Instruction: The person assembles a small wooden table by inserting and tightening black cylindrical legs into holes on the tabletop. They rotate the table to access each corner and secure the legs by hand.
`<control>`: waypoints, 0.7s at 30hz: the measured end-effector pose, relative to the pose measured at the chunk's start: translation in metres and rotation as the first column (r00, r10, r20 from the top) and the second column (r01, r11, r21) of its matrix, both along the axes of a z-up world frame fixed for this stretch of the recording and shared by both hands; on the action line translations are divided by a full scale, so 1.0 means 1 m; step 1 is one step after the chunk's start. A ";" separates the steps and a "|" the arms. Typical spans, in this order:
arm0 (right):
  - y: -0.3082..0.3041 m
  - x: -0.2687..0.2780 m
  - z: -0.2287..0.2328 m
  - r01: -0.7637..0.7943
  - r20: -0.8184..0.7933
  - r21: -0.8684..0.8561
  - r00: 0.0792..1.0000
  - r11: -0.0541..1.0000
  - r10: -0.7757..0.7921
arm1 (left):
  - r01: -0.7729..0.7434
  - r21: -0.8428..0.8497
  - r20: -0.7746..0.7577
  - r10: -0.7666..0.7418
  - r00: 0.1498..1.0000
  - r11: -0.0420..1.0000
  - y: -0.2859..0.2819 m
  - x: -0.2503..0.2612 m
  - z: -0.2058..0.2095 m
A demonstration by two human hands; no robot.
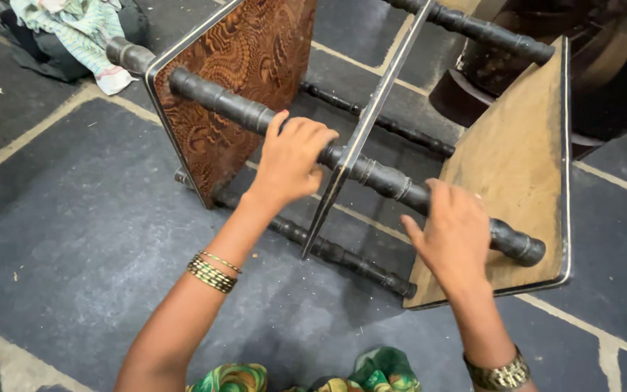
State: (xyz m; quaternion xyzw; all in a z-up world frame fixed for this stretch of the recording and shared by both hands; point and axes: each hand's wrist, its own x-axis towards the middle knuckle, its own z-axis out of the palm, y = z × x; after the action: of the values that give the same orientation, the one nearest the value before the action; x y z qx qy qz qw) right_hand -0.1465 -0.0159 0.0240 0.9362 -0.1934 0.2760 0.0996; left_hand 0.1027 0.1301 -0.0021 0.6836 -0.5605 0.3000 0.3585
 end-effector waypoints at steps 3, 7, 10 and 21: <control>0.001 0.035 0.004 0.074 -0.177 0.066 0.982 0.995 -0.062 | -0.073 0.105 0.060 0.066 0.996 0.992 -0.012 0.005 -0.009; -0.010 0.069 0.019 0.073 -0.282 0.250 0.960 0.965 0.000 | -0.120 0.223 0.048 0.112 0.993 0.967 -0.025 0.017 -0.006; -0.038 0.089 0.036 0.217 -0.476 0.710 0.849 0.670 0.230 | -0.135 0.243 0.062 0.124 0.990 0.961 -0.033 0.023 -0.006; -0.036 0.094 0.034 0.303 -0.578 0.588 0.806 0.750 0.127 | -0.186 0.392 0.105 0.157 0.982 0.901 -0.041 0.029 -0.007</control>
State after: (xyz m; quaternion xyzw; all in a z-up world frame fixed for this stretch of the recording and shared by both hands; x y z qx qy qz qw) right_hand -0.0530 -0.0516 0.0583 0.9372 -0.2836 -0.1165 -0.1663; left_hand 0.1322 0.0888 -0.0090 0.7782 -0.5598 0.2333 0.1632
